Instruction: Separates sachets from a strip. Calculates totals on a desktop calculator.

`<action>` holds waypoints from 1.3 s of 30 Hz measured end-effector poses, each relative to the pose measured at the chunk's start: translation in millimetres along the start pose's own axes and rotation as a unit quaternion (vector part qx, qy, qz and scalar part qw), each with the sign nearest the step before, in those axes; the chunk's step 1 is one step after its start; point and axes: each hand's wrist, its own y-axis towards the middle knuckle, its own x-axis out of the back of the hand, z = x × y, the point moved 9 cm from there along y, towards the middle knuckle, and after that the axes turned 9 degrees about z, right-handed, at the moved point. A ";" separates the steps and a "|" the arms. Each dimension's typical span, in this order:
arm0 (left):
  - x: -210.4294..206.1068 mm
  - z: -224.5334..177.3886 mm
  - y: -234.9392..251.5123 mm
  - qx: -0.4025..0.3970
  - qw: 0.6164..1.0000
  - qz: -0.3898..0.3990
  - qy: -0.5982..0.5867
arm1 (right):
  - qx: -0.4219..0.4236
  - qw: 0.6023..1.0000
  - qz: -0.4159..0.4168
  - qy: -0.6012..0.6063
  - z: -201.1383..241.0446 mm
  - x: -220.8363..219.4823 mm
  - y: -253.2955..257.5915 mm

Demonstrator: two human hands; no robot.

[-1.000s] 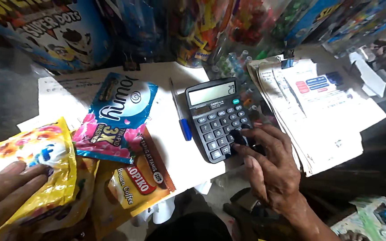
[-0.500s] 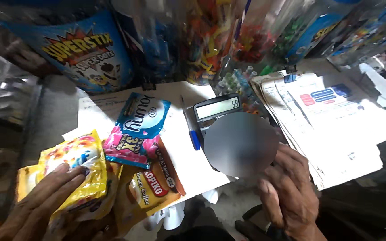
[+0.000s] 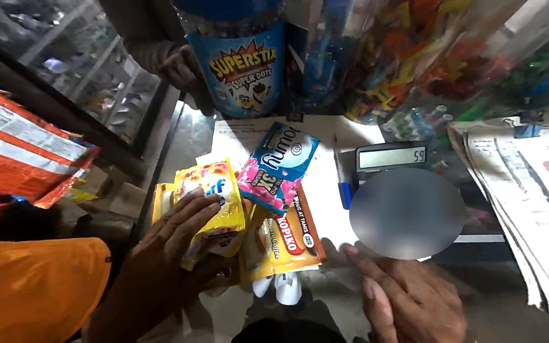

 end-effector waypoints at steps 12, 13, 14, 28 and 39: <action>-0.9 5.6 -1.7 -0.004 1.000 0.005 -0.017 | -0.024 0.999 0.039 0.025 -17.3 16.4 -32.2; 0.0 6.1 -1.9 -0.005 1.000 0.004 -0.021 | -0.035 0.998 0.037 0.021 -23.4 20.0 -36.3; 0.3 7.4 -2.0 -0.003 1.000 0.006 -0.028 | -0.044 0.998 0.031 0.019 -28.6 24.3 -39.5; -30.6 66.4 -28.2 -0.064 0.992 0.041 -0.099 | -0.041 0.998 0.029 -0.043 -43.9 34.1 -25.3; -33.6 70.6 -33.3 -0.062 0.992 0.037 -0.106 | -0.038 0.993 0.044 -0.103 -52.6 34.8 -7.3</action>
